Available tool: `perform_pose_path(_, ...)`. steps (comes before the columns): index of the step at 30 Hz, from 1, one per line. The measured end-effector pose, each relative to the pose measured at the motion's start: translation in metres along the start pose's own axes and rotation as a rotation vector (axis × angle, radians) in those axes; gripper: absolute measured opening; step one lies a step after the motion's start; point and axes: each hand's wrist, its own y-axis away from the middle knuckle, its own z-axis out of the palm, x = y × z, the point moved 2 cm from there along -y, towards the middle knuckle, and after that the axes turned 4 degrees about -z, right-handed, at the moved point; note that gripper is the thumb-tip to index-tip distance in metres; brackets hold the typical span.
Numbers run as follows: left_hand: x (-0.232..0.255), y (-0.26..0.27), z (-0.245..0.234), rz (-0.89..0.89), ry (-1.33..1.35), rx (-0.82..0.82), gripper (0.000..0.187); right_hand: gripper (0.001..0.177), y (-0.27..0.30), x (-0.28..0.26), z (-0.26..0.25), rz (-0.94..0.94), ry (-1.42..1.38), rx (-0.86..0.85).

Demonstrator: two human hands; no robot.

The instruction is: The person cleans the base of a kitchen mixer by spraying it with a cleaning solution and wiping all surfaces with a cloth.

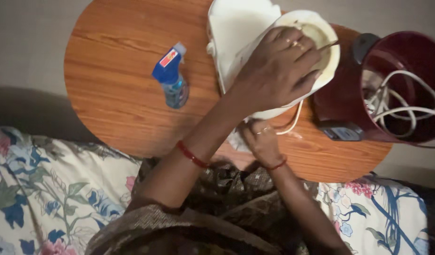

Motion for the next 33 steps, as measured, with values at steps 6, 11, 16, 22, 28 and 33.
perform_pose_path(6,0.005,0.044,-0.003,-0.169,0.14,0.146,0.052,0.03,0.023,-0.014,-0.036,0.381,-0.151,0.3)
perform_pose_path(11,0.06,0.146,0.004,-0.645,0.336,0.04,0.053,0.024,0.031,-0.009,-0.049,0.734,-0.718,0.869)
perform_pose_path(16,0.069,0.156,0.013,-0.679,0.289,0.118,0.047,0.019,0.013,-0.001,-0.004,0.583,-0.545,0.781)
perform_pose_path(22,0.053,0.069,-0.017,-0.238,-0.073,0.146,0.044,0.022,0.011,-0.024,-0.001,0.723,-0.468,0.675)
perform_pose_path(28,0.058,0.007,-0.007,-0.167,-0.113,0.072,0.025,0.033,0.001,-0.003,-0.016,0.627,-0.419,0.783)
perform_pose_path(33,0.063,-0.023,0.002,-0.145,-0.251,0.075,0.023,0.026,0.018,-0.003,0.003,1.039,-0.713,0.743)
